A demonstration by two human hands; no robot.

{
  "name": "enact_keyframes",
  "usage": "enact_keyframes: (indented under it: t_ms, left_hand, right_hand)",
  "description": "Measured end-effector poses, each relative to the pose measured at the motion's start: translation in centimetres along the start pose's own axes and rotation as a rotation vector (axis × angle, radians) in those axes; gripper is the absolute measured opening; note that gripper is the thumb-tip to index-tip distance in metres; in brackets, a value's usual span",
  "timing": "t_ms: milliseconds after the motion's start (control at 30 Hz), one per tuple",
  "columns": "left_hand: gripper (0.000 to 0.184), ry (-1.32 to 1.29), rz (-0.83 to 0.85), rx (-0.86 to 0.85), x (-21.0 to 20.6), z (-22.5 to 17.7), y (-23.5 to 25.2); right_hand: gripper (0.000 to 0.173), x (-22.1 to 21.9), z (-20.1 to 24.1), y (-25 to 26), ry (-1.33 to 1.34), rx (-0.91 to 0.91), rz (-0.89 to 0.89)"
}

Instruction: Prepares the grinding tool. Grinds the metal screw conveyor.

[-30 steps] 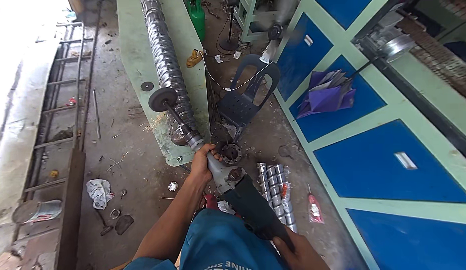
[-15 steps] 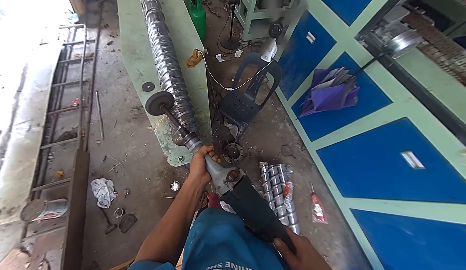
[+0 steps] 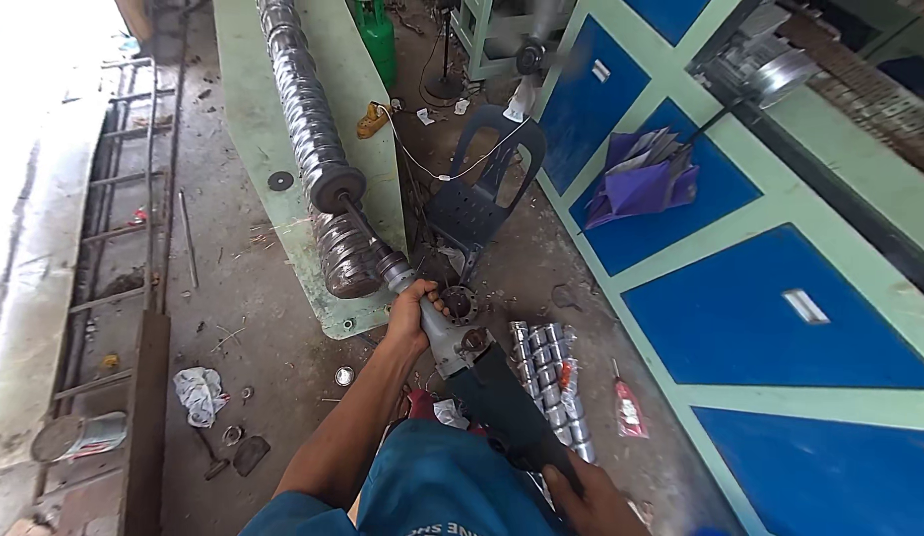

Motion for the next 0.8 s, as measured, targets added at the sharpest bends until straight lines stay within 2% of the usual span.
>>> enact_keyframes:
  t_ms: [367,800]
  left_hand:
    - [0.008,0.039,-0.033,0.011,-1.1,0.7,1.0]
    - [0.012,-0.008,-0.076,-0.041,2.1,-0.9,-1.5]
  right_hand:
    - [0.056,0.1,-1.6,0.9,0.111,-0.061,0.036]
    - [0.059,-0.3,-0.3,0.5,-0.029,0.078,0.027]
Point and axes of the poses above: each hand's wrist, its own y-axis towards the middle knuckle, its own x-axis out of the back of the hand, z = x × y, the point moved 2 cm from there along y, towards the middle knuckle, and after that the axes turned 7 degrees about -z, right-handed, at the moved point
